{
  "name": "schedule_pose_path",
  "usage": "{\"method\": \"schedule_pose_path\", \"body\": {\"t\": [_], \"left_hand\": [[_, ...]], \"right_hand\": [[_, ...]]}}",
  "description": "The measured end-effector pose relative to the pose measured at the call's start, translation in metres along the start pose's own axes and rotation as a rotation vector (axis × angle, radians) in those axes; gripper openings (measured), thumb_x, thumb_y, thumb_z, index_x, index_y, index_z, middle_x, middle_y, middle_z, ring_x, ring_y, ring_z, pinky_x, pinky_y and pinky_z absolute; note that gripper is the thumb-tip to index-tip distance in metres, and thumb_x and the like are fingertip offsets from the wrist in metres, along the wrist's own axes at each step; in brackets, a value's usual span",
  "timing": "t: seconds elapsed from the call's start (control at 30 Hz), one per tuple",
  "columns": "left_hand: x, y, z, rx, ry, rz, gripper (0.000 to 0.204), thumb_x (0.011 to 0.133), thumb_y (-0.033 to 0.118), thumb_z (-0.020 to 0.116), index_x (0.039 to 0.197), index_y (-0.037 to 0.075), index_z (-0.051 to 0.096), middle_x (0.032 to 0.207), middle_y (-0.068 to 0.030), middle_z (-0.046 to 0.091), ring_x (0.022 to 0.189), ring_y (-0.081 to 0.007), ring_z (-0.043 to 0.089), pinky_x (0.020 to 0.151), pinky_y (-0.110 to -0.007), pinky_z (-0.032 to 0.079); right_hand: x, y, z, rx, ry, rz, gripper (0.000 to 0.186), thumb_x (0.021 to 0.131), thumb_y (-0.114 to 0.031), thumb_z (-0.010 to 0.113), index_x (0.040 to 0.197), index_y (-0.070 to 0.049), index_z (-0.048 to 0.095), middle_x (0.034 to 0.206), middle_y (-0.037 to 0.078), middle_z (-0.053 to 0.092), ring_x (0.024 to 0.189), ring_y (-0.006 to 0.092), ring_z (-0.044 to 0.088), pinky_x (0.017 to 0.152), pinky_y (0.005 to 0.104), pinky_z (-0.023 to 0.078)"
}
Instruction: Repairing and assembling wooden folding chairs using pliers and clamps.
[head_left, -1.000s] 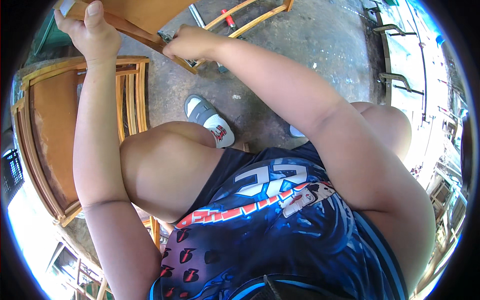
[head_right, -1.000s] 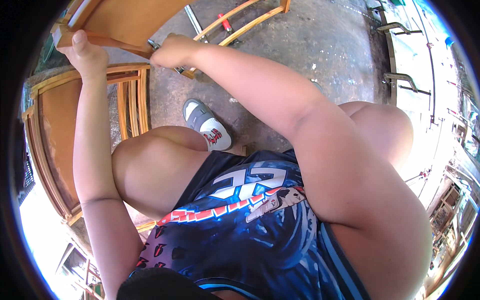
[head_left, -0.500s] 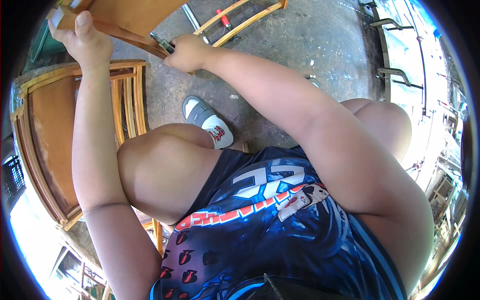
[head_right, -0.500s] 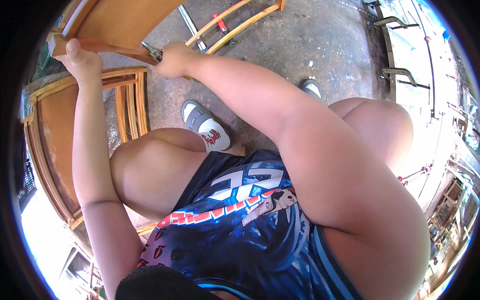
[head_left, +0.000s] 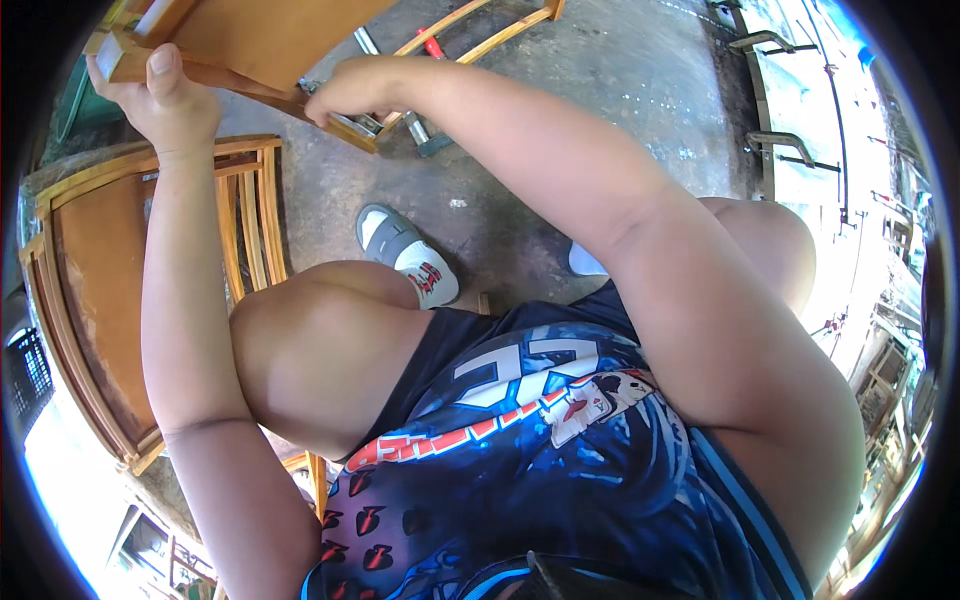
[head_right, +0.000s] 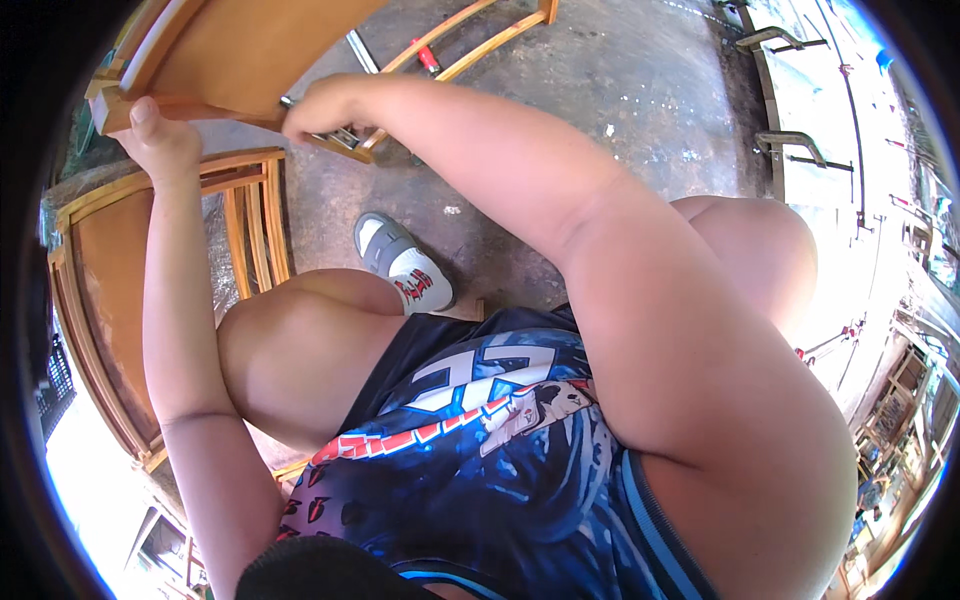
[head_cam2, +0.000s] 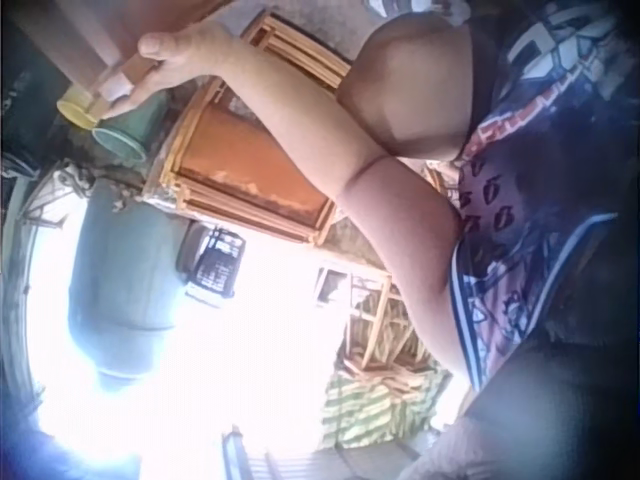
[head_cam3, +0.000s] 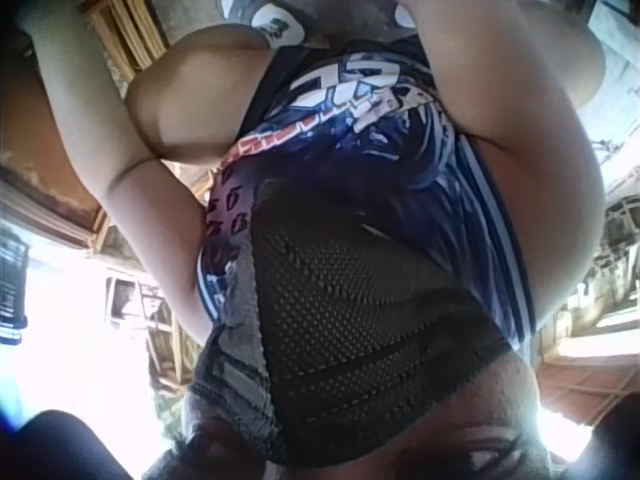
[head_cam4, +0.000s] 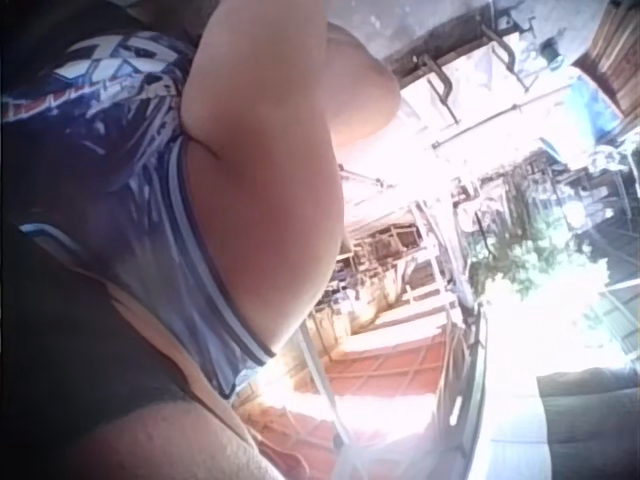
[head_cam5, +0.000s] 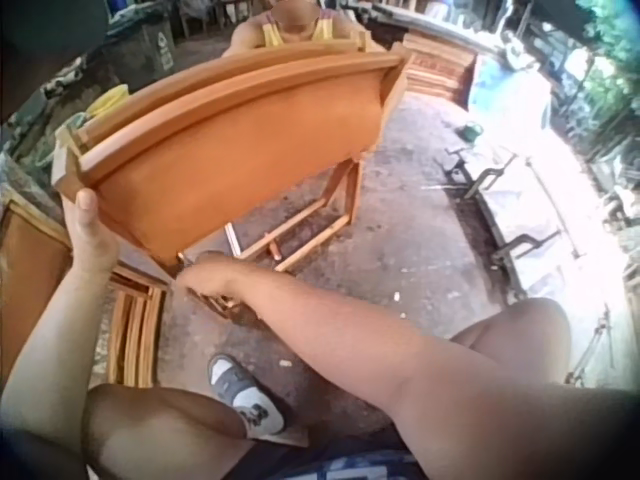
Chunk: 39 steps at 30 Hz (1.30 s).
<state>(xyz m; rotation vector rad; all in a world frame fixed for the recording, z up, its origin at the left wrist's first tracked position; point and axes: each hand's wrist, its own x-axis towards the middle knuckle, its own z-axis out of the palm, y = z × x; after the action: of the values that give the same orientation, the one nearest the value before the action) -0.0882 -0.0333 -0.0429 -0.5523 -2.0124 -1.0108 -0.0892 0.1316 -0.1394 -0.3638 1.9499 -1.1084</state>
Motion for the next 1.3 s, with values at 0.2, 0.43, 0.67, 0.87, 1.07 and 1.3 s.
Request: {"method": "schedule_pose_path", "body": {"t": [0.2, 0.43, 0.67, 0.87, 1.07, 1.3], "left_hand": [[0.008, -0.002, -0.003, 0.063, -0.025, 0.067, 0.085, 0.082, 0.074, 0.047, 0.118, -0.003, 0.049, 0.113, -0.0119, 0.052, 0.105, -0.0240, 0.051, 0.094, -0.040, 0.039], [0.003, -0.008, 0.004, 0.002, 0.022, 0.018, 0.084, 0.083, 0.073, 0.045, 0.117, -0.003, 0.050, 0.114, -0.0122, 0.051, 0.106, -0.0244, 0.050, 0.095, -0.040, 0.038], [0.004, -0.012, 0.012, 0.057, 0.030, 0.068, 0.081, 0.084, 0.072, 0.045, 0.116, -0.003, 0.050, 0.115, -0.0126, 0.050, 0.108, -0.0256, 0.049, 0.097, -0.040, 0.037], [0.000, 0.000, 0.006, 0.056, 0.052, 0.105, 0.082, 0.083, 0.072, 0.048, 0.117, -0.002, 0.049, 0.116, -0.0121, 0.051, 0.108, -0.0241, 0.049, 0.096, -0.039, 0.037], [0.004, 0.002, 0.011, -0.066, 0.036, 0.101, 0.083, 0.084, 0.072, 0.048, 0.119, -0.003, 0.050, 0.116, -0.0125, 0.054, 0.108, -0.0226, 0.053, 0.096, -0.040, 0.040], [0.012, -0.009, 0.001, 0.005, -0.008, 0.177, 0.083, 0.085, 0.072, 0.045, 0.120, -0.003, 0.049, 0.119, -0.0135, 0.053, 0.111, -0.0254, 0.051, 0.099, -0.042, 0.037]], "right_hand": [[0.009, -0.014, -0.006, 0.352, -0.128, 0.026, 0.058, 0.076, -0.035, 0.069, 0.123, -0.004, 0.055, 0.093, 0.015, 0.067, 0.080, 0.0282, 0.064, 0.068, 0.0459, 0.049], [0.018, 0.041, 0.018, -0.236, 0.209, -0.223, 0.044, 0.074, -0.041, 0.069, 0.088, 0.000, 0.069, 0.085, 0.021, 0.068, 0.082, 0.0350, 0.066, 0.074, 0.0418, 0.051], [0.045, 0.075, 0.021, -0.402, 0.362, -0.403, 0.041, 0.077, -0.040, 0.065, 0.090, -0.001, 0.069, 0.090, 0.024, 0.068, 0.089, 0.0381, 0.065, 0.081, 0.0448, 0.050], [0.000, 0.003, 0.001, -0.084, -0.015, -0.083, 0.058, 0.079, -0.039, 0.066, 0.116, 0.004, 0.060, 0.101, 0.024, 0.066, 0.094, 0.0330, 0.065, 0.082, 0.0409, 0.052], [0.000, -0.009, 0.000, 0.327, -0.087, 0.042, 0.059, 0.078, -0.043, 0.069, 0.116, 0.002, 0.061, 0.101, 0.020, 0.066, 0.093, 0.0266, 0.064, 0.076, 0.0387, 0.052], [0.029, 0.051, 0.025, -0.314, 0.248, -0.292, 0.054, 0.074, -0.037, 0.069, 0.113, 0.001, 0.065, 0.095, 0.021, 0.067, 0.091, 0.0287, 0.066, 0.078, 0.0367, 0.051]]}}
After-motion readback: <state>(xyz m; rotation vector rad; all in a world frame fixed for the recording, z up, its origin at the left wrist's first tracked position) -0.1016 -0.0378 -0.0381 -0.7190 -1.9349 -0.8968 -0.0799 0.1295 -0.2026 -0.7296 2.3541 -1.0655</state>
